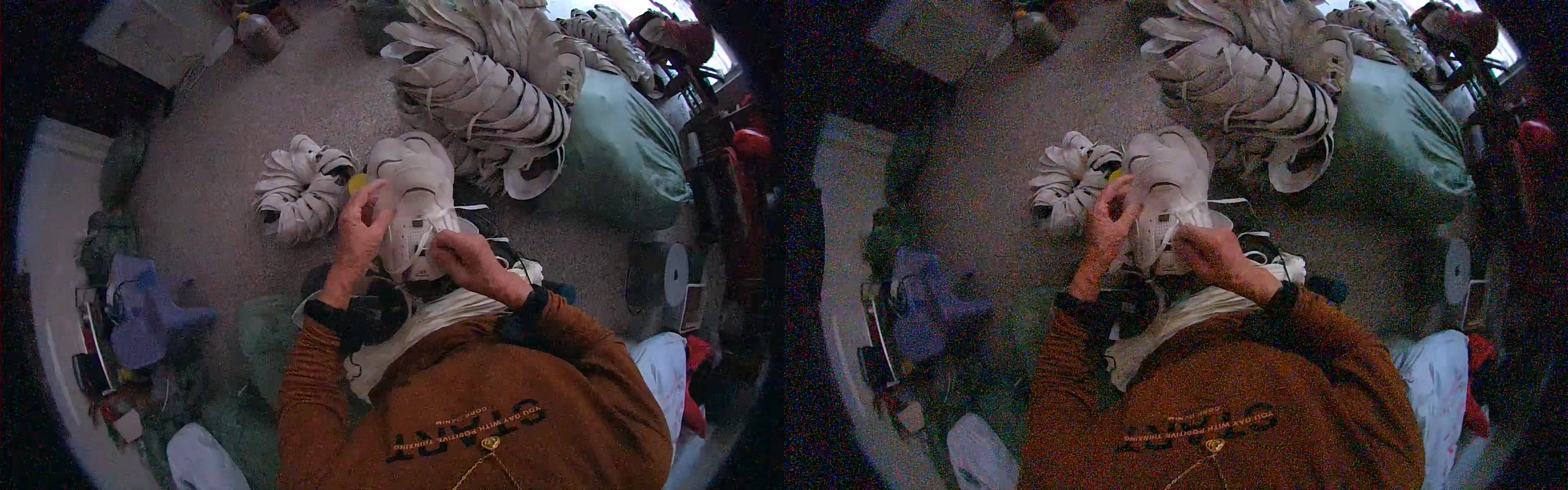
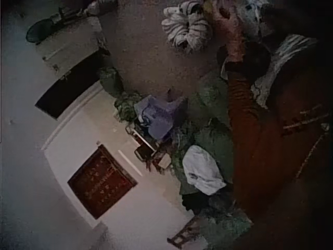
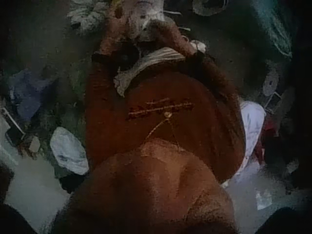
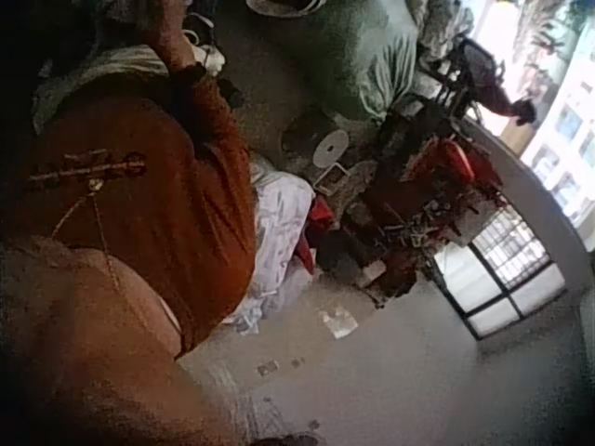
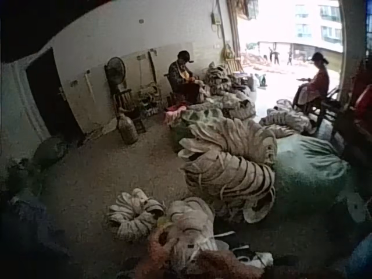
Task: Threading laces through shoe uppers and tying them into bundles in a factory setting.
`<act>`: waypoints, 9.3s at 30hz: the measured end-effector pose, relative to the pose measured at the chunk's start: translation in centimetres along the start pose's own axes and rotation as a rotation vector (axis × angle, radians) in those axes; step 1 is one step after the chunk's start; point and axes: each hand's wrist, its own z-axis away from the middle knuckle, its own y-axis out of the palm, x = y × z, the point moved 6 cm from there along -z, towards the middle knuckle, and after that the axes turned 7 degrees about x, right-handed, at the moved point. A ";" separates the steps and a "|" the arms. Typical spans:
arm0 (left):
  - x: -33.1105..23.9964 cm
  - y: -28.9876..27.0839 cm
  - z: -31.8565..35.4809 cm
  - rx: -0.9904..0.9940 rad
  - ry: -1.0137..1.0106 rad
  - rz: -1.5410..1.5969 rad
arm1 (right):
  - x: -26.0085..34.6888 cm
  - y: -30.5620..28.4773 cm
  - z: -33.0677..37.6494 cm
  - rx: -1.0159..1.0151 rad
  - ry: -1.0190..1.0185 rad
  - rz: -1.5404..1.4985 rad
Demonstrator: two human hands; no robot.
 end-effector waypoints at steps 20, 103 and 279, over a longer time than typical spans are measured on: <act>-2.6 1.2 -5.2 0.482 -0.099 -0.055 | -0.1 0.6 0.3 0.021 -0.025 0.032; -1.6 4.5 1.7 0.267 -0.076 0.044 | -6.3 1.0 0.0 -0.097 0.257 -0.661; -2.5 7.2 4.7 0.067 0.091 -1.235 | 0.5 2.0 -0.9 0.187 -0.231 0.494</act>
